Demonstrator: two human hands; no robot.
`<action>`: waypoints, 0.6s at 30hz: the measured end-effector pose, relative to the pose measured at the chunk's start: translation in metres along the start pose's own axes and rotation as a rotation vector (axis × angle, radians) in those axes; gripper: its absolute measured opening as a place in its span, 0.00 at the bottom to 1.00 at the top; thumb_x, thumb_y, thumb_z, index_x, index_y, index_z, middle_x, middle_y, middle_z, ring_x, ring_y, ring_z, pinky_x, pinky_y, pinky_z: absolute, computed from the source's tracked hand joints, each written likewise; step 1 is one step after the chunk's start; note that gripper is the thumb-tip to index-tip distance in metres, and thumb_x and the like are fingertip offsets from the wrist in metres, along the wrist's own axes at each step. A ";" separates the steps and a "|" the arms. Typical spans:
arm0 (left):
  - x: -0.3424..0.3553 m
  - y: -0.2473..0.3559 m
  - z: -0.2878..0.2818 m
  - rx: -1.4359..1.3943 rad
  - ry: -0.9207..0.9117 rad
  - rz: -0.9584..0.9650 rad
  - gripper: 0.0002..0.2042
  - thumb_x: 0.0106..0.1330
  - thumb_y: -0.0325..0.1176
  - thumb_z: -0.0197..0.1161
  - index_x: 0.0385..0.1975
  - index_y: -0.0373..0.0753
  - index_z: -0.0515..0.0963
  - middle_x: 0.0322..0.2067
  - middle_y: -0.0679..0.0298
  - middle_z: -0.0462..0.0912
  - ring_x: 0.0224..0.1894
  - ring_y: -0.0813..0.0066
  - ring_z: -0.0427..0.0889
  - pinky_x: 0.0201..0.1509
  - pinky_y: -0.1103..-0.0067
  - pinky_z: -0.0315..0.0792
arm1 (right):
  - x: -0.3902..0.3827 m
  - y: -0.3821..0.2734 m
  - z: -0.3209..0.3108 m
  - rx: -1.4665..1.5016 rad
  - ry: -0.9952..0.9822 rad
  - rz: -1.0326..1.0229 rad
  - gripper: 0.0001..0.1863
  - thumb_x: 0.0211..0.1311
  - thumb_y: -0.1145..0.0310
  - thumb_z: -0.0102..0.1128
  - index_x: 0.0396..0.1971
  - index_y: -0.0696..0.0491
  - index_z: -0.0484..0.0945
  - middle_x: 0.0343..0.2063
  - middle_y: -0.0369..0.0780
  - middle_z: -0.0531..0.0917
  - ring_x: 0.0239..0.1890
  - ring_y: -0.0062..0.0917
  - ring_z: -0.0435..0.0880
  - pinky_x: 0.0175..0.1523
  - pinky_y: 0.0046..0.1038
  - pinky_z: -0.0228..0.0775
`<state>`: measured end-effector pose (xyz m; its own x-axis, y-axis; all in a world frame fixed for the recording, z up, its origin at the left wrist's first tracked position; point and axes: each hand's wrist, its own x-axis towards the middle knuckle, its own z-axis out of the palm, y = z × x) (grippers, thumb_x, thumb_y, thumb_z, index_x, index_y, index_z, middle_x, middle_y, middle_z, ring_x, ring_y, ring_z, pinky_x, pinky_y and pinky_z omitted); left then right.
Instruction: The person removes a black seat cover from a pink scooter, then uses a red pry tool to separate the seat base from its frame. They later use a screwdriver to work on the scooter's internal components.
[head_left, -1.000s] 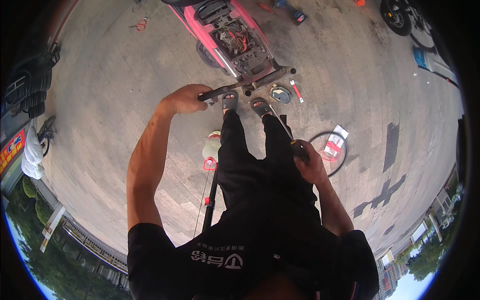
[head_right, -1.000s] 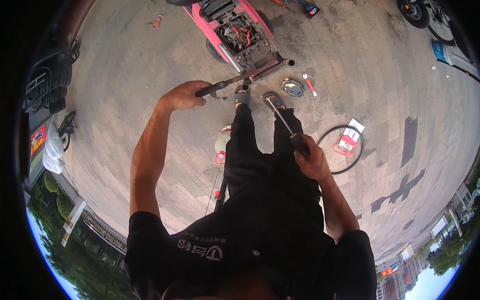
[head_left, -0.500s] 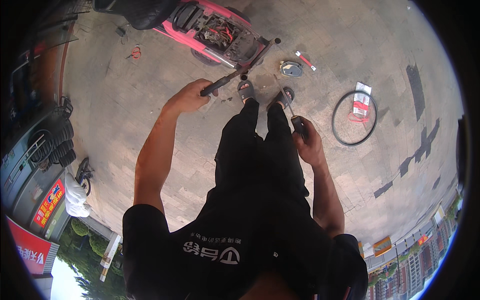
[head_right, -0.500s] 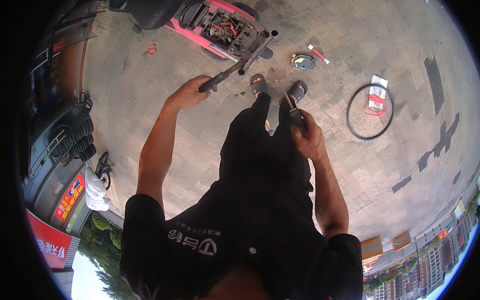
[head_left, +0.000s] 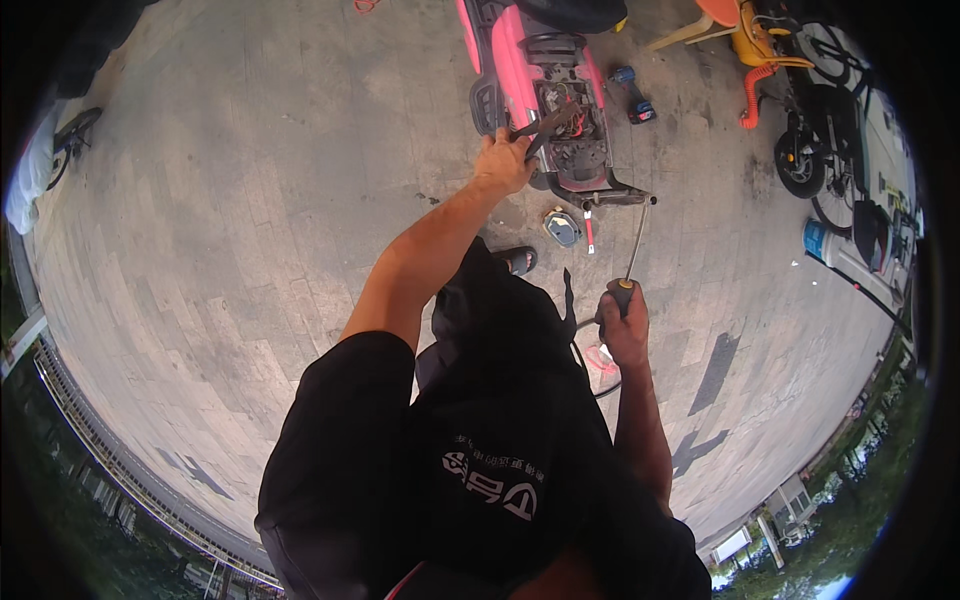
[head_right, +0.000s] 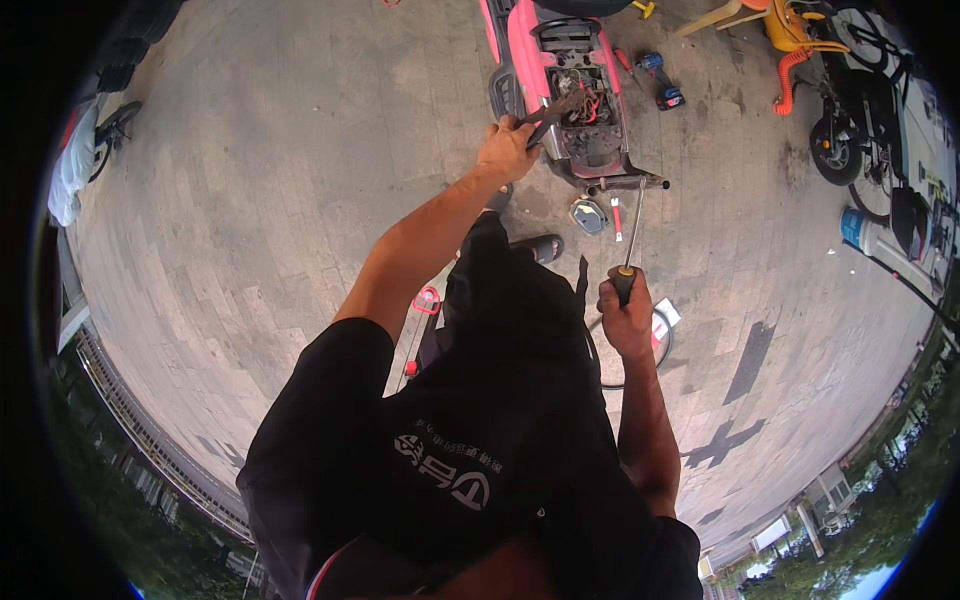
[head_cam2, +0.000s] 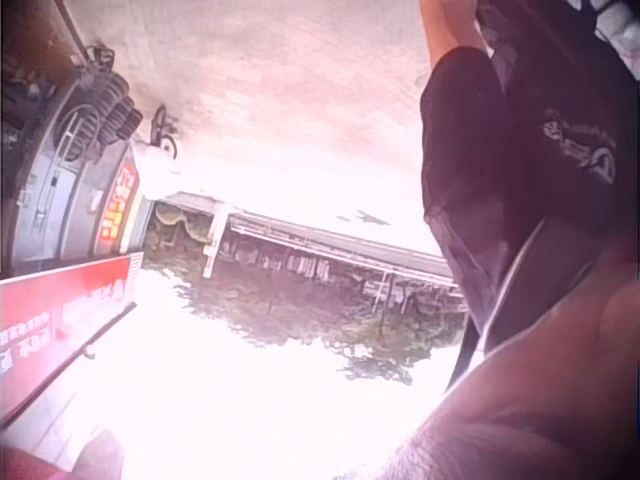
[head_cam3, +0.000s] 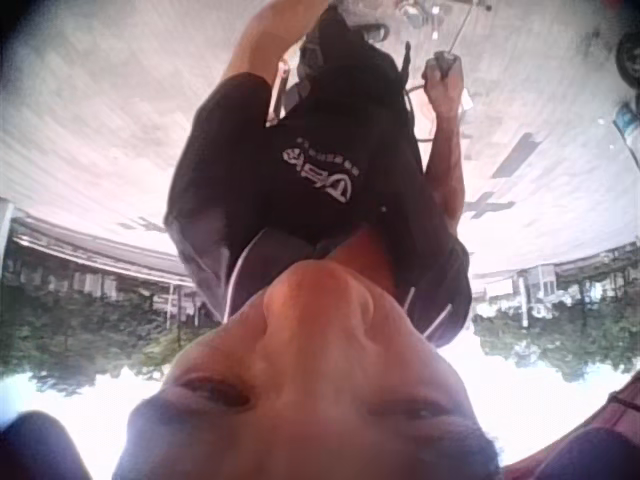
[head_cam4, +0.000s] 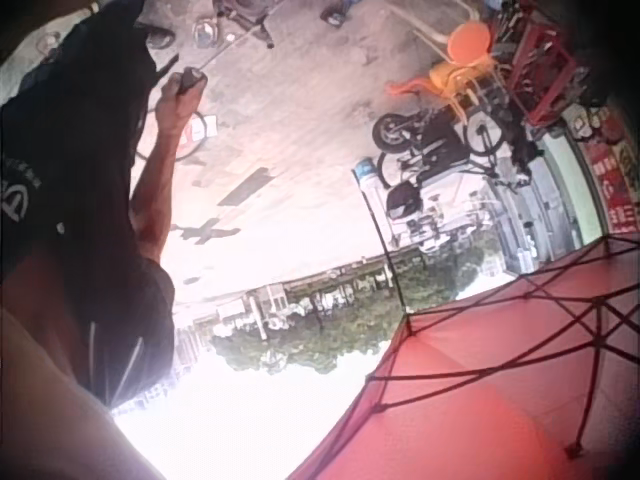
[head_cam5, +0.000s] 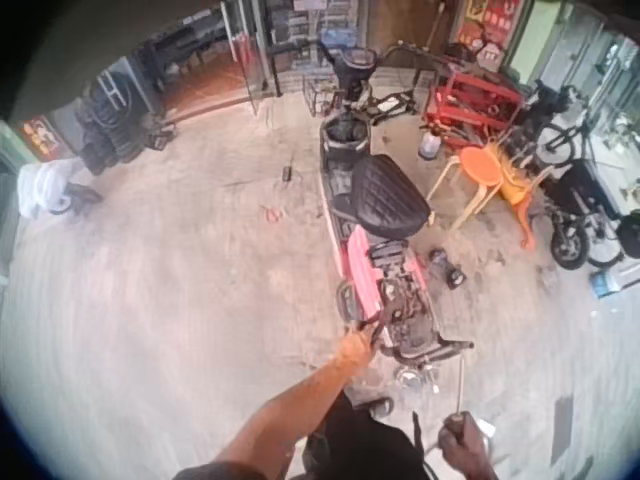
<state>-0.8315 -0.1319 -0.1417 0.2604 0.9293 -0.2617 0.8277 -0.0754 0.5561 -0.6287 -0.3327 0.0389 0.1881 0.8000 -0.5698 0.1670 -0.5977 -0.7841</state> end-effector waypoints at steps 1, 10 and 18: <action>0.011 0.008 0.015 0.025 -0.003 -0.001 0.21 0.59 0.44 0.65 0.52 0.47 0.76 0.52 0.55 0.72 0.53 0.50 0.72 0.54 0.63 0.72 | 0.001 -0.006 -0.003 -0.091 0.012 -0.077 0.06 0.64 0.76 0.55 0.39 0.56 0.70 0.23 0.32 0.73 0.22 0.15 0.71 0.28 0.20 0.66; 0.051 0.034 0.077 0.046 -0.234 0.293 0.20 0.57 0.42 0.64 0.50 0.47 0.78 0.61 0.54 0.67 0.62 0.49 0.64 0.62 0.60 0.66 | -0.032 -0.007 -0.013 -0.320 0.238 -0.028 0.07 0.65 0.67 0.54 0.35 0.54 0.69 0.17 0.33 0.74 0.16 0.13 0.69 0.19 0.18 0.60; -0.210 -0.129 -0.061 -0.360 -1.021 -0.220 0.33 0.49 0.32 0.65 0.61 0.42 0.69 0.57 0.50 0.74 0.62 0.60 0.71 0.63 0.69 0.67 | -0.080 0.013 -0.038 -0.133 0.039 0.290 0.04 0.64 0.71 0.56 0.31 0.53 0.72 0.16 0.34 0.75 0.13 0.13 0.70 0.16 0.19 0.59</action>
<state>-1.0232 -0.2951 -0.1109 0.5506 0.1613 -0.8190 0.7564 0.3185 0.5713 -0.6053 -0.4061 0.0835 0.2834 0.5939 -0.7530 0.2255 -0.8044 -0.5496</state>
